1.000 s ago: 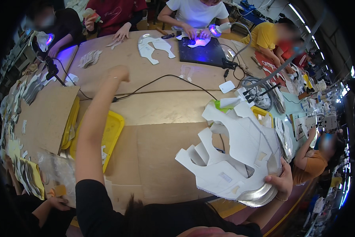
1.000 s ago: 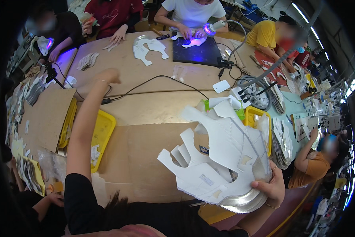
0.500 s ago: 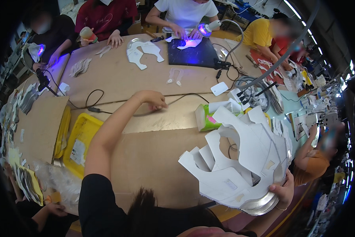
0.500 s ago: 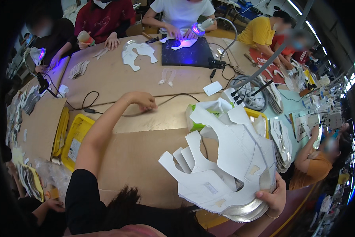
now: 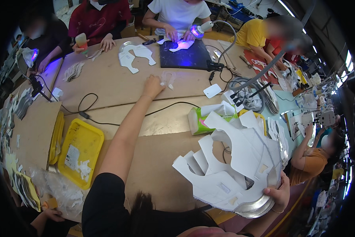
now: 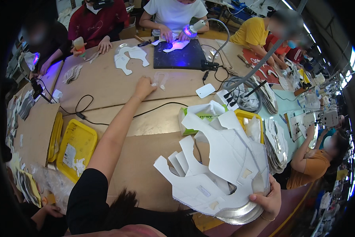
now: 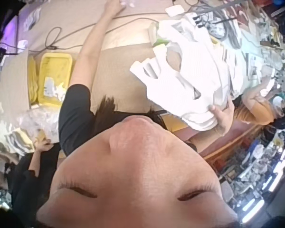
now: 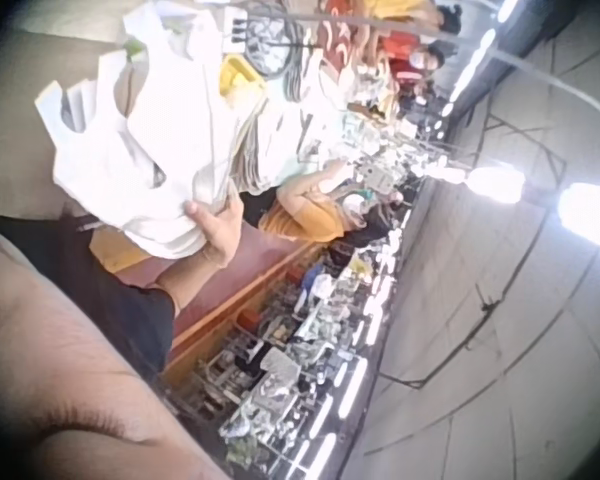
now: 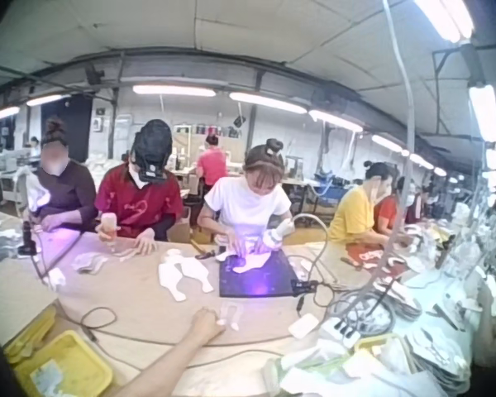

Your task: The person picks up small white plastic pieces from a yellow tray and a plastic bag, then aligns and stacks them into a neat row on the table. The person handles the pieces one at a time, occasionally adjusting their position.

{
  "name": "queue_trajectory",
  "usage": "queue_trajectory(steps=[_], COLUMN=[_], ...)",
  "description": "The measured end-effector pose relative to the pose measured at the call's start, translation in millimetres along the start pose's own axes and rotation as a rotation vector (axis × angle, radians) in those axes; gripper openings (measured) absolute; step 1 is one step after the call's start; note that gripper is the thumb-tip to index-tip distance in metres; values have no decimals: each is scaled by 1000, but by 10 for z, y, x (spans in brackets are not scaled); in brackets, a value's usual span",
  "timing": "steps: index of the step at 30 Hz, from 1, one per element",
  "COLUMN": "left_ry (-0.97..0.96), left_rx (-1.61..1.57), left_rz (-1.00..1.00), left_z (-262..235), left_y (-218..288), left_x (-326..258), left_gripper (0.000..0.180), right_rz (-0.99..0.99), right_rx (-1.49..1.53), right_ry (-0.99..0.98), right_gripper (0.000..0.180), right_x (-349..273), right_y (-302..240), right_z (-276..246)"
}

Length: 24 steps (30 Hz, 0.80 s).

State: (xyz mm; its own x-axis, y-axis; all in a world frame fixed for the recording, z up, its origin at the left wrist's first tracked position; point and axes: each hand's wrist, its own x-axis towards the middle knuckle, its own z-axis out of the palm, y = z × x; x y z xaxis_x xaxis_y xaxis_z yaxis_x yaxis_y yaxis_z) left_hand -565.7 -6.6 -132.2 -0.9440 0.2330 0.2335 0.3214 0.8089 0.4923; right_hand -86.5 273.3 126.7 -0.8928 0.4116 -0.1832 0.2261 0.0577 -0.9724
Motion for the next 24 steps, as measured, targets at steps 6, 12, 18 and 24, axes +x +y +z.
queue_trajectory(steps=[6,12,18,24], left_ry=[38,219,218,262], left_rx=[46,-1,-7,-242], left_rz=[0,-100,-115,-16], left_z=[-88,-320,-436,-414], left_y=[18,-127,-297,-576], left_x=[-159,-676,-929,-411], left_gripper=[34,30,32,22], right_rz=[7,-93,-160,-166], right_rx=[29,-113,-139,-145], right_ry=[20,-24,-27,-1], right_gripper=[78,81,84,84], right_x=[51,340,629,700], right_y=[-29,-165,-302,-351], right_z=[24,84,242,244])
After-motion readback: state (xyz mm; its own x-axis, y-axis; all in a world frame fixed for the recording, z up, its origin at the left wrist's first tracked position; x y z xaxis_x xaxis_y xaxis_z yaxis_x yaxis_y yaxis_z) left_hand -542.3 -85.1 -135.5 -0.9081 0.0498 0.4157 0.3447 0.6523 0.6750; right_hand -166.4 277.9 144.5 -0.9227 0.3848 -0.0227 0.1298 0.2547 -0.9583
